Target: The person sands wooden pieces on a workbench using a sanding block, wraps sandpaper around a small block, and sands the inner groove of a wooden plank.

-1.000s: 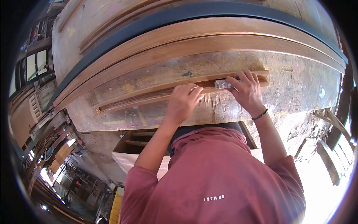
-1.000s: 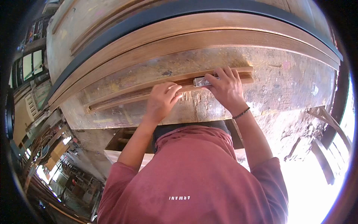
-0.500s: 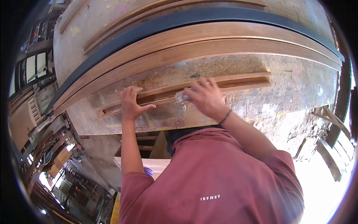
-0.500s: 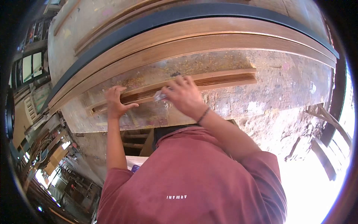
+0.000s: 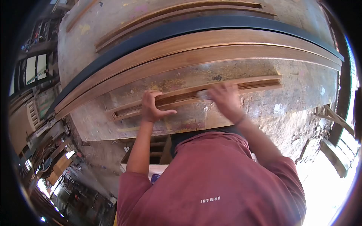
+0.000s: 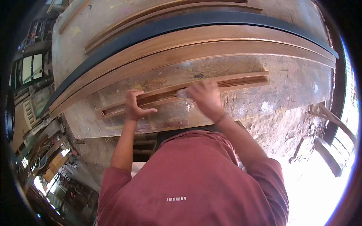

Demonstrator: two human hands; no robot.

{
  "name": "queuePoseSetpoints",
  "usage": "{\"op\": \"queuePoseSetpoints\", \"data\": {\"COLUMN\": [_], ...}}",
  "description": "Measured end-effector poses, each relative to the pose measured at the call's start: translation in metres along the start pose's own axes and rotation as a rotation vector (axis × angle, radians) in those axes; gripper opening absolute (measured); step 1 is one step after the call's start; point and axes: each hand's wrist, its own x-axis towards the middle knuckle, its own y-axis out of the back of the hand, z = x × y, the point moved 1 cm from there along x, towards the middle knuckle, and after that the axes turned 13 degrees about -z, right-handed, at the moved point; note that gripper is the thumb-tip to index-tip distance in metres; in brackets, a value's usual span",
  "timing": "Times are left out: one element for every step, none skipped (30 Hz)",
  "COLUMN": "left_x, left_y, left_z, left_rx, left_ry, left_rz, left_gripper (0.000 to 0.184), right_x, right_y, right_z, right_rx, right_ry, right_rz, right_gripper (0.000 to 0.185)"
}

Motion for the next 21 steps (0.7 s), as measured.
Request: {"op": "queuePoseSetpoints", "data": {"left_x": [-0.005,-0.007,-0.008,-0.009,-0.011,-0.013,-0.01,-0.01,-0.009,-0.005,-0.006,-0.009,-0.006,-0.001,0.003,0.002,-0.002,-0.002,-0.002,-0.003,0.0], "left_y": [-0.002,-0.004,-0.006,-0.008,-0.008,-0.007,-0.008,-0.008,-0.007,-0.006,-0.006,-0.005,0.001,0.005,0.009,0.008,0.003,0.0,0.0,0.001,0.005], "left_z": [-0.005,-0.009,-0.009,-0.009,-0.01,-0.014,-0.014,-0.012,-0.012,-0.013,-0.013,-0.011,-0.007,-0.002,0.001,-0.001,-0.003,-0.002,0.0,0.001,0.005], "left_rx": [-0.148,-0.298,-0.309,-0.394,-0.479,-0.426,-0.44,-0.445,-0.448,-0.457,-0.375,-0.292,-0.297,-0.171,-0.043,-0.045,-0.089,-0.137,-0.147,-0.131,-0.108], "left_ry": [0.03,0.058,0.039,0.085,0.137,0.12,0.111,0.103,0.091,0.08,0.078,0.078,0.073,0.027,-0.024,-0.041,-0.011,0.015,-0.011,0.004,0.017], "left_rz": [0.055,0.111,0.112,0.162,0.206,0.185,0.181,0.192,0.207,0.212,0.106,-0.004,-0.004,-0.032,-0.063,-0.06,-0.024,0.005,-0.004,-0.021,-0.032], "left_gripper": [0.103,0.11,0.11,0.113,0.116,0.114,0.114,0.111,0.107,0.107,0.104,0.1,0.1,0.097,0.094,0.094,0.093,0.093,0.093,0.093,0.093], "right_x": [0.02,0.042,0.059,0.065,0.068,0.07,0.059,0.039,0.023,0.005,-0.011,-0.021,-0.024,-0.02,-0.018,-0.014,-0.008,0.005,0.019,0.041,0.056], "right_y": [0.006,-0.003,-0.016,-0.02,-0.022,-0.024,-0.027,-0.028,-0.018,-0.013,-0.016,-0.002,0.012,0.012,0.011,-0.003,-0.022,-0.035,-0.043,-0.037,-0.029], "right_z": [-0.038,-0.074,-0.099,-0.108,-0.117,-0.121,-0.106,-0.083,-0.055,-0.029,-0.003,0.014,0.021,0.021,0.018,0.009,-0.001,-0.023,-0.053,-0.089,-0.107], "right_rx": [-0.024,0.007,0.038,0.025,0.133,0.24,0.18,0.125,0.094,0.08,-0.005,-0.023,0.039,0.074,0.109,0.055,-0.003,-0.056,-0.103,0.009,0.12], "right_ry": [0.048,0.106,0.158,0.134,0.17,0.207,0.107,0.011,-0.095,-0.149,-0.203,-0.253,-0.29,-0.272,-0.26,-0.261,-0.264,-0.136,-0.015,0.012,0.043], "right_rz": [-0.103,-0.091,-0.079,-0.077,-0.031,0.015,0.008,-0.003,0.007,0.125,0.182,0.201,0.174,0.182,0.192,0.149,0.107,0.108,0.102,0.057,0.022], "right_gripper": [0.038,0.039,0.04,0.04,0.037,0.035,0.036,0.037,0.038,0.038,0.039,0.039,0.04,0.04,0.04,0.036,0.032,0.037,0.042,0.043,0.045]}}
